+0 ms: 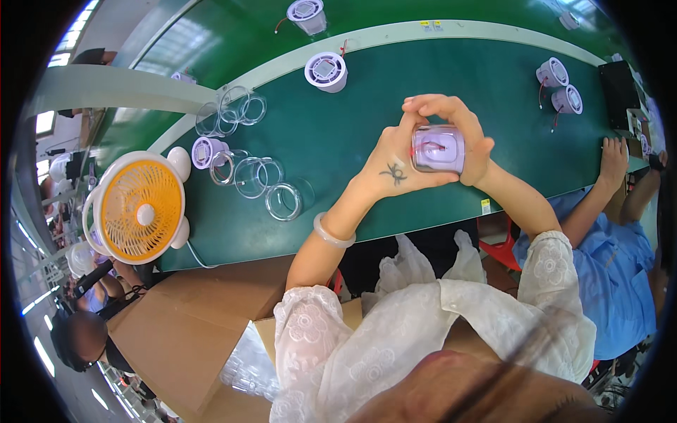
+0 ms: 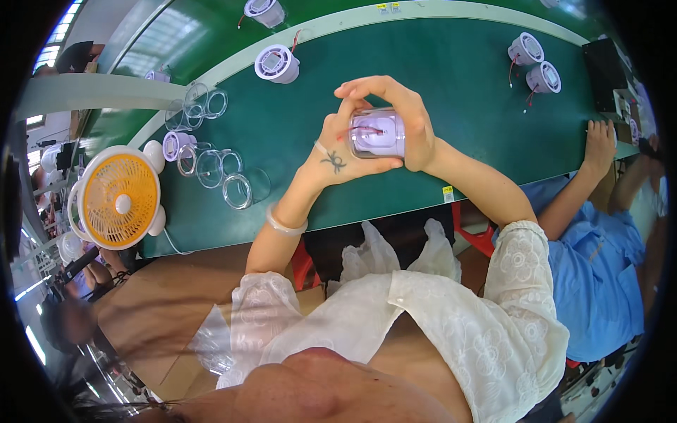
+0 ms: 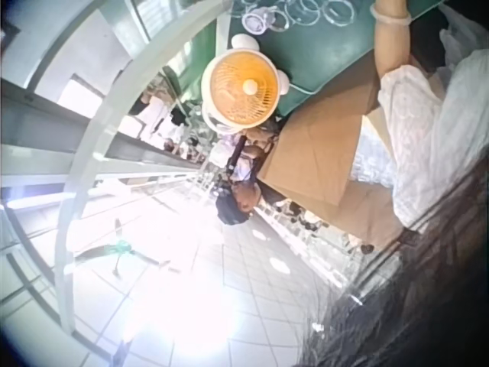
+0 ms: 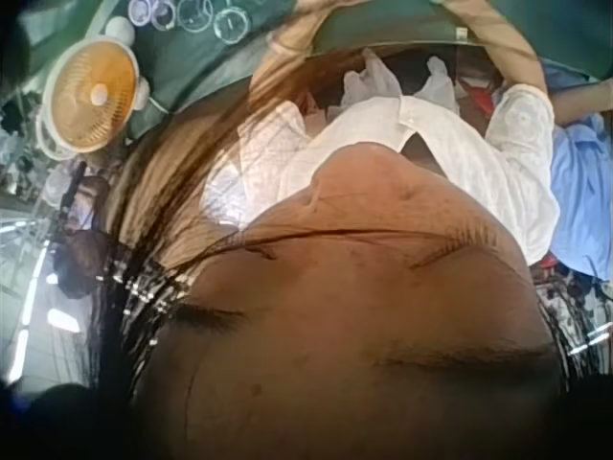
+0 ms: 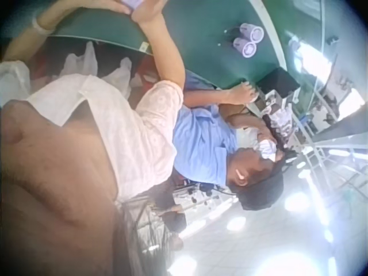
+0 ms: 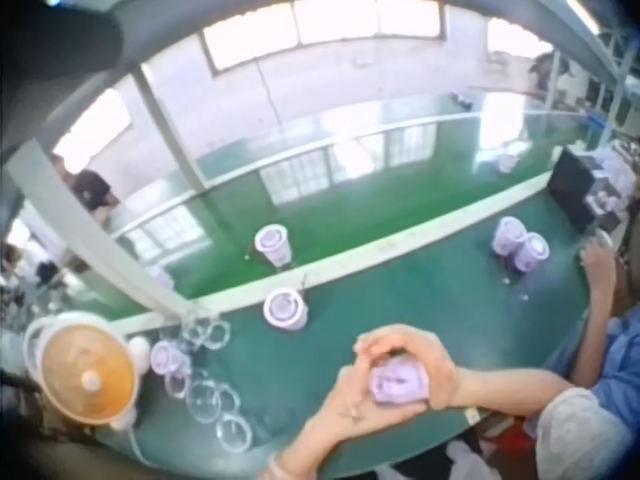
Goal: Assembling electronic components by inserting internal modules into plastic housings at a factory workstation.
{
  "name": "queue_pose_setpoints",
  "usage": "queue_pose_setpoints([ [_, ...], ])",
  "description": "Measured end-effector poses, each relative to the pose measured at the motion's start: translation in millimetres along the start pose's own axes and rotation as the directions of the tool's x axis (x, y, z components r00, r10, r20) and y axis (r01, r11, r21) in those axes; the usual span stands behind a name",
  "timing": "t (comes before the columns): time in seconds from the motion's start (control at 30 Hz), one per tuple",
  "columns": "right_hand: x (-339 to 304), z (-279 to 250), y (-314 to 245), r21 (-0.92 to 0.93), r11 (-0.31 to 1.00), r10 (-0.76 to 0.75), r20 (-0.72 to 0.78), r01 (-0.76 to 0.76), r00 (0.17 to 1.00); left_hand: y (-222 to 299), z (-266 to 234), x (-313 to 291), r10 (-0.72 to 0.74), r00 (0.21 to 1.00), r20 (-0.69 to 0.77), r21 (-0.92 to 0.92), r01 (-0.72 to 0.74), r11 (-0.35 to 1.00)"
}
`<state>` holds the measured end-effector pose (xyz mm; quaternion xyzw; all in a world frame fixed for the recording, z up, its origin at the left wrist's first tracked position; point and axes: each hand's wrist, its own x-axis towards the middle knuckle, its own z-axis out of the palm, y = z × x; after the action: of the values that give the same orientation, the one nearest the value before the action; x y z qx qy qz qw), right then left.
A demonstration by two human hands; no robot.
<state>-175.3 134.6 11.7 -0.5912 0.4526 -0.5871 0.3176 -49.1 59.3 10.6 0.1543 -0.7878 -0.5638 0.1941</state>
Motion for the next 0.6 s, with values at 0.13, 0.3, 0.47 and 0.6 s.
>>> queue_pose_setpoints([
  [0.13, 5, 0, 3, -0.041, 0.996, -0.079, 0.015, 0.080, 0.997, -11, 4, 2, -0.091, 0.995, 0.045, -0.188, 0.098, 0.977],
  [0.3, 12, -4, 15, -0.141, 0.983, -0.145, -0.204, 0.118, 0.968, -4, 1, 5, -0.134, 0.988, -0.079, -0.086, 0.127, 0.988],
  [0.47, 5, -20, 5, -0.118, 0.991, -0.068, -0.027, 0.064, 0.997, -8, -3, 1, -0.106, 0.951, -0.289, -0.223, 0.040, 0.974],
  [0.6, 7, -6, 1, -0.104, 0.995, -0.016, -0.049, 0.011, 0.999, -7, -2, -1, -0.106, 0.935, -0.339, -0.185, 0.044, 0.982],
])
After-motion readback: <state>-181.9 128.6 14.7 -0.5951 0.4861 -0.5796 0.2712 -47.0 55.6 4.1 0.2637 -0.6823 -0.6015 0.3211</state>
